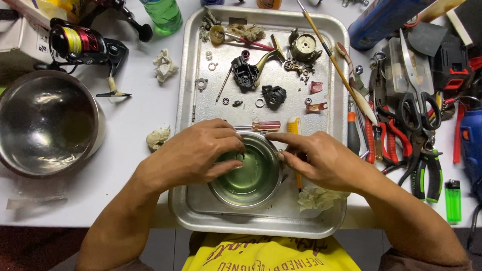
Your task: Cleaning fishing reel parts with a toothbrush and cutting a custom washer from a sheet of material using scissors.
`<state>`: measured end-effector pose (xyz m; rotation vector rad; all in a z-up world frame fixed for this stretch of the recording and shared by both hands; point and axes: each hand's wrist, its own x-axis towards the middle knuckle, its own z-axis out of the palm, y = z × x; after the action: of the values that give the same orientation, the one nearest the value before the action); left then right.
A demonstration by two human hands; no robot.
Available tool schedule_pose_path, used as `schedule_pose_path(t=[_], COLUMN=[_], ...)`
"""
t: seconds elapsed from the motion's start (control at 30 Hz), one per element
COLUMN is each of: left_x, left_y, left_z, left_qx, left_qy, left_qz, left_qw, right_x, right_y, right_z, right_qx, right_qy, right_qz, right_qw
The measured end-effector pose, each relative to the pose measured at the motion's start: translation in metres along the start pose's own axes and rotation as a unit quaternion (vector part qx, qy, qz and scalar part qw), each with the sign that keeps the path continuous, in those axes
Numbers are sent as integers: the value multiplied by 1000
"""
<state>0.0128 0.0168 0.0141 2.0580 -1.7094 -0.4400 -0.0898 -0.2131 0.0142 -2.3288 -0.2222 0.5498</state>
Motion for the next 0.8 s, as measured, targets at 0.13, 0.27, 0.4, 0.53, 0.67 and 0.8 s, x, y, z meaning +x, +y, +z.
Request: schedule_pose_path(t=[0.13,0.27,0.4,0.53,0.67,0.8], left_x=[-3,-7,-9,-13,-16,-18], left_y=[-4,-9,-12,-15,-17,-19], left_z=[-2,-6,-14,-21,-26,-28], left_qx=[-7,-25,-40,-52,-81,-85], left_qy=[-11,-34,-45,-40,-93,-116], left_qz=[-8,-45,-59,-49,-103,-129], left_qw=[1000,998,996,997,987,981], right_x=[-3,-8,-7,-1,1,2], right_y=[11,19,14,17,18,19], right_z=[-12,-23,-21,-7,0,3], right_qx=[-64,-156,-236,-271,-305,-303], right_qy=[50,111,8,-40,-50,-11], right_qz=[58,29,4,19,26,-4], right_qw=[995,981,972,962,951,953])
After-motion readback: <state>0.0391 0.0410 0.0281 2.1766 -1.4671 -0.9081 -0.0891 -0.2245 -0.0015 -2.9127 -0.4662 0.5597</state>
